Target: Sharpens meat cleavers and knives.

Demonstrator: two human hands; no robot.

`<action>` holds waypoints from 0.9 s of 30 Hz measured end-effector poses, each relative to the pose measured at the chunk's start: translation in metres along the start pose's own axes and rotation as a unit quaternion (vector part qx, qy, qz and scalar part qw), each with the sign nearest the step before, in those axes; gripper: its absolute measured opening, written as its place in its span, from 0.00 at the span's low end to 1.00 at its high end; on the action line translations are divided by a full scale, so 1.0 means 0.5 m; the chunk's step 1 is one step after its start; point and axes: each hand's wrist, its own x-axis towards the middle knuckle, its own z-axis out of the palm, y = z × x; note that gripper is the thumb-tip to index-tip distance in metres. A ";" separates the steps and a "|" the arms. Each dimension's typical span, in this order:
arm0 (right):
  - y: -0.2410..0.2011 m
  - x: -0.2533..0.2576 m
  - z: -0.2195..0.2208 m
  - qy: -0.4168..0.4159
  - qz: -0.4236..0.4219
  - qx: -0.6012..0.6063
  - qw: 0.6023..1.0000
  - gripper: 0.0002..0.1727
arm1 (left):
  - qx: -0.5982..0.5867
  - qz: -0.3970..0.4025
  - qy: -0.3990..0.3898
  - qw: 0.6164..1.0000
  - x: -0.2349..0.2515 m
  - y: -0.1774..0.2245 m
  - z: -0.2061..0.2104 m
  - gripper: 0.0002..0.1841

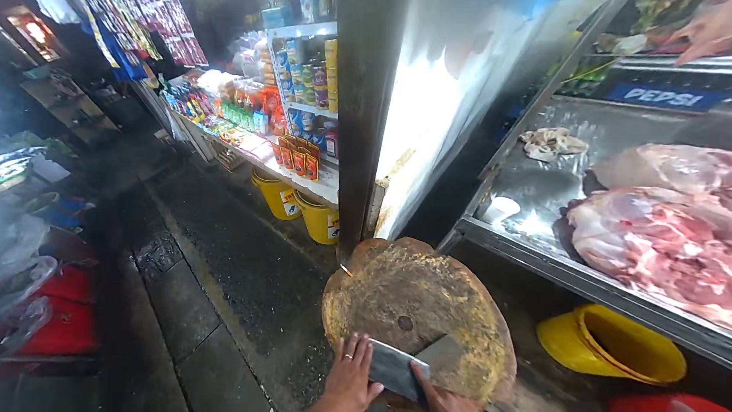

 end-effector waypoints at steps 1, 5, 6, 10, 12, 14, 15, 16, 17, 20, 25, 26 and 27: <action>-0.009 -0.002 0.003 0.000 -0.016 -0.009 1.000 0.50 | 0.004 -0.020 -0.006 1.000 -0.021 -0.001 0.003 0.47; 0.020 -0.027 0.035 0.017 -0.041 -0.010 0.999 0.50 | 0.029 -0.052 -0.010 0.998 -0.056 0.047 0.032 0.47; 0.047 -0.038 0.048 0.021 -0.028 0.000 0.999 0.51 | 0.038 -0.044 -0.012 0.998 -0.047 0.073 0.039 0.47; 0.227 -0.110 0.072 0.055 0.063 0.062 0.995 0.48 | 0.079 0.061 -0.011 0.995 0.086 0.230 0.069 0.46; 0.333 -0.178 0.052 0.095 0.129 0.098 0.982 0.45 | 0.089 0.134 -0.027 0.987 0.191 0.357 0.055 0.45; 0.438 -0.257 0.012 0.125 0.197 0.138 0.963 0.44 | 0.092 0.211 -0.019 0.973 0.291 0.514 0.010 0.42; 0.488 -0.301 -0.011 0.141 0.228 0.158 0.950 0.45 | 0.095 0.248 0.002 0.964 0.332 0.596 -0.022 0.41; 0.535 -0.348 -0.026 0.160 0.258 0.175 0.937 0.45 | 0.095 0.280 0.033 0.955 0.363 0.677 -0.052 0.41; 0.577 -0.397 -0.034 0.176 0.281 0.192 0.924 0.46 | 0.081 0.309 0.079 0.944 0.384 0.746 -0.075 0.41; 0.674 -0.536 -0.013 0.209 0.353 0.267 0.872 0.48 | -0.025 0.364 0.181 0.913 0.425 0.906 -0.127 0.40; 0.695 -0.700 0.113 0.384 0.323 0.443 0.743 0.45 | -0.233 0.317 0.199 0.897 0.478 0.994 -0.086 0.33; 0.679 -0.725 0.142 0.434 0.306 0.474 0.702 0.45 | -0.237 0.305 0.143 0.911 0.483 1.008 -0.060 0.33; 0.668 -0.749 0.171 0.477 0.286 0.506 0.659 0.44 | -0.238 0.304 0.074 0.920 0.487 1.029 -0.029 0.33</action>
